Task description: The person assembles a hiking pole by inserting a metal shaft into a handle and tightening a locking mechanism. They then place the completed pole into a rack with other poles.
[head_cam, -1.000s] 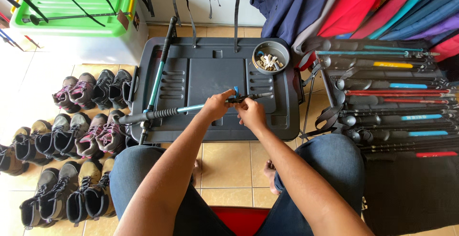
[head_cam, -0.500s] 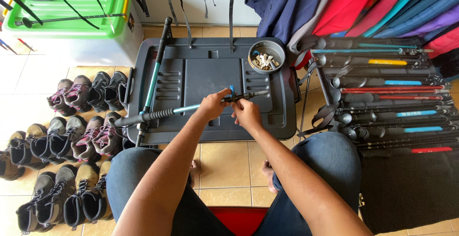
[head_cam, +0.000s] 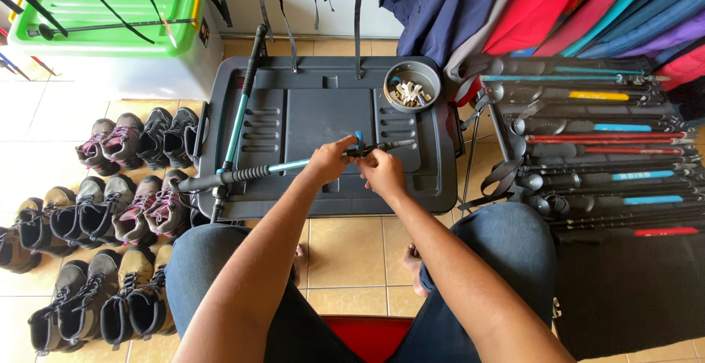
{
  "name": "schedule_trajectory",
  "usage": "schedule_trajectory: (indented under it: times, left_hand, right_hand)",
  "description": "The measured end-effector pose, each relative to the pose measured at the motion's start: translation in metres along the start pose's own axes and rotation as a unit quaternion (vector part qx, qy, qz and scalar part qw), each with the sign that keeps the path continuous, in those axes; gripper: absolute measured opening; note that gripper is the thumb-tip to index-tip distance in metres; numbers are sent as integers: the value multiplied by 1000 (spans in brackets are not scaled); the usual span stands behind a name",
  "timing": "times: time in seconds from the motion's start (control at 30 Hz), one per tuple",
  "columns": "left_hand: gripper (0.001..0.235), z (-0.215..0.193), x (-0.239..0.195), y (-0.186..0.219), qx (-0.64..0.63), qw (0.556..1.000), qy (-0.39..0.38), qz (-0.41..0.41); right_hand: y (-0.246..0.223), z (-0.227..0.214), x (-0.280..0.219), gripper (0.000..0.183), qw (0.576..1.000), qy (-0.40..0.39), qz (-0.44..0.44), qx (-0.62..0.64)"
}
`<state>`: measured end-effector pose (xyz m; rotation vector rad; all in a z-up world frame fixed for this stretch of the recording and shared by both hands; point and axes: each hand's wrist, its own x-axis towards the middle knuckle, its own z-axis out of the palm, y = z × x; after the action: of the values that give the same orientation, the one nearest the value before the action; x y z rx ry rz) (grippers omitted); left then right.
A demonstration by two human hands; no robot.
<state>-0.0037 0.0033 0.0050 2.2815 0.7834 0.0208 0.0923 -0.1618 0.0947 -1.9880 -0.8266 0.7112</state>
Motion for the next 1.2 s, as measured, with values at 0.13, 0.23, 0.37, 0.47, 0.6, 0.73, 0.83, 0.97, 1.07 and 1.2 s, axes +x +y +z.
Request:
schedule_trajectory:
  times: [0.13,0.23,0.37,0.47,0.6,0.73,0.83,0.97,1.07,1.2]
  left_hand:
    - [46,-4,-2,2,2,1000,3,-5]
    - [45,0,4,-2,5,1000,0,3]
    - [44,0,4,-2,0,1000,0,8]
    - [44,2,2,-1,-3,1000,-1,11]
    - [44,5,4,-2,-5,1000,2,16]
    - [45,1,4,-1,-1,1000,5,8]
    - [44,1,1,0,2,1000,4,7]
    - [45,-1,0,2,-3,1000,10,15]
    - [45,-1,0,2,-12,1000,12,18]
    - [45,-3,-3,6,-24,999,8,25]
  right_hand:
    - [21,10,15,38,1000,2,-17,-24]
    - [17,6,14,30,1000,-4,3,-23]
    - [14,9,13,32,1000,-1,6,-19]
    - [20,9,17,29,1000,0,2,-25]
    - [15,7,11,35,999,-1,4,-35]
    - [10,8,7,32,1000,-10,-8,-15]
    - [3,6,0,23,1000,-4,-7,6]
    - [6,7,5,29,1000,-8,-13,-1]
    - [13,10,7,28,1000,0,-24,11]
    - [20,9,10,16,1000,10,-23,12]
